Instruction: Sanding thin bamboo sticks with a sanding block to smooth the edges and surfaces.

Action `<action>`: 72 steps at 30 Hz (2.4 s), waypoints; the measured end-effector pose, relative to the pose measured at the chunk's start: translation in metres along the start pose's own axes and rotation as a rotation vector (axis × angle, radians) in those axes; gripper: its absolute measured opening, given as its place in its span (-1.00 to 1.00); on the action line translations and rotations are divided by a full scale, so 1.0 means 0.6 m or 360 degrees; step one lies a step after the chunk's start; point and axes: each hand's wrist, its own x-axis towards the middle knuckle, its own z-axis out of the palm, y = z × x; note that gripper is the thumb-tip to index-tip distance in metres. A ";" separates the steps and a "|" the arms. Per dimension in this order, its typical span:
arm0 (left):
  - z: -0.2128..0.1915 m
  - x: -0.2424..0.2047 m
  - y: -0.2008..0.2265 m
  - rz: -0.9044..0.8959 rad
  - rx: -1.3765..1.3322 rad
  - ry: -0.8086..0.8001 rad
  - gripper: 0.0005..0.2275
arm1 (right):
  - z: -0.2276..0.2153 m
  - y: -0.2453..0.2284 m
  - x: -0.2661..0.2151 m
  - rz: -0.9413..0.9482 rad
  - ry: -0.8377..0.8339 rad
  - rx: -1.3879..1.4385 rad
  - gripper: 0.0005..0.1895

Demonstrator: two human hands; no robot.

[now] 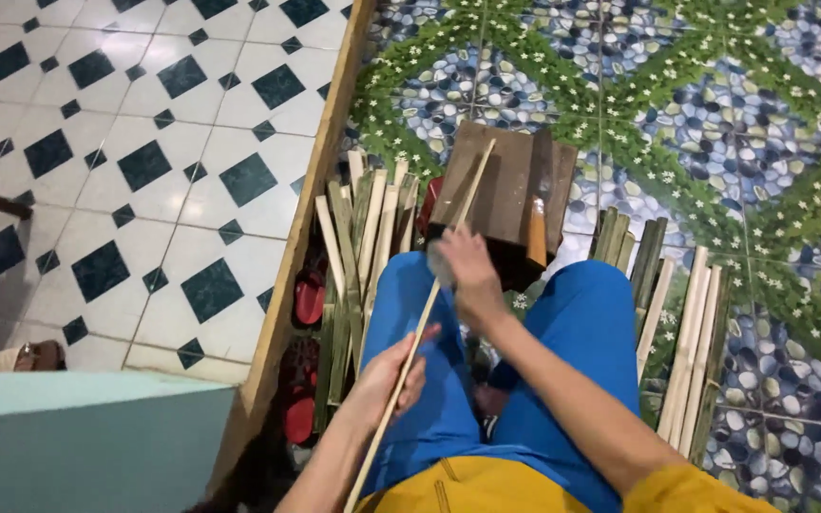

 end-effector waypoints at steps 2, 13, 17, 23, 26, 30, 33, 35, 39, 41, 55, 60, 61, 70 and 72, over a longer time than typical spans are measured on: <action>-0.059 0.059 -0.027 0.0190 0.0224 -0.0194 -0.39 | -0.020 -0.072 -0.042 -0.0362 0.0066 -0.0127 -0.45; -0.053 0.103 -0.040 0.0233 0.0201 0.0358 -0.61 | -0.056 -0.140 -0.073 -0.0447 0.0167 -0.0139 -0.52; -0.106 0.208 -0.072 0.0304 -0.0005 0.0824 -0.83 | -0.074 -0.216 -0.129 -0.0665 0.0017 0.0116 -0.54; -0.026 0.079 -0.032 0.0196 0.0009 -0.0162 -0.73 | -0.013 -0.032 -0.052 -0.0722 0.0067 -0.0301 -0.72; -0.040 0.051 -0.038 0.0123 -0.0108 -0.0454 -0.64 | -0.039 -0.053 -0.014 -0.0797 0.0051 -0.0327 -0.74; -0.018 -0.064 -0.060 0.0227 -0.0199 -0.0476 -0.69 | -0.006 0.008 0.000 -0.0750 0.0107 -0.0484 -0.78; -0.044 -0.063 -0.076 0.0360 -0.0044 -0.0342 -0.63 | -0.004 -0.017 -0.026 -0.0662 0.0118 -0.0469 -0.81; -0.070 -0.019 -0.075 0.0304 -0.0092 -0.0331 -0.74 | -0.031 -0.099 -0.058 -0.0840 0.0201 -0.0420 -0.67; -0.111 0.087 -0.093 0.0224 -0.0345 -0.0330 -0.77 | -0.116 -0.254 -0.150 -0.0823 -0.0062 0.0227 -0.65; -0.114 0.124 -0.105 0.0075 -0.0698 -0.0299 -0.79 | -0.127 -0.229 -0.159 -0.0814 -0.0225 0.0149 -0.50; -0.080 0.139 -0.109 0.0051 -0.0468 0.0116 -0.83 | -0.115 -0.153 -0.132 -0.0884 0.0130 -0.0181 -0.70; -0.037 0.068 -0.082 0.0049 -0.0458 0.0065 -0.82 | -0.124 -0.217 -0.172 -0.0795 -0.0115 0.0041 -0.75; -0.020 0.052 -0.079 0.0072 -0.0374 0.0129 -0.78 | -0.129 -0.212 -0.169 -0.0842 -0.0100 -0.0018 -0.74; -0.082 0.156 -0.118 0.0076 -0.0192 0.0190 -0.71 | -0.135 -0.232 -0.180 -0.0849 -0.0130 0.0077 -0.72; -0.078 0.161 -0.122 0.0034 -0.0274 0.0225 -0.66 | -0.142 -0.225 -0.175 -0.0882 -0.0138 0.0073 -0.74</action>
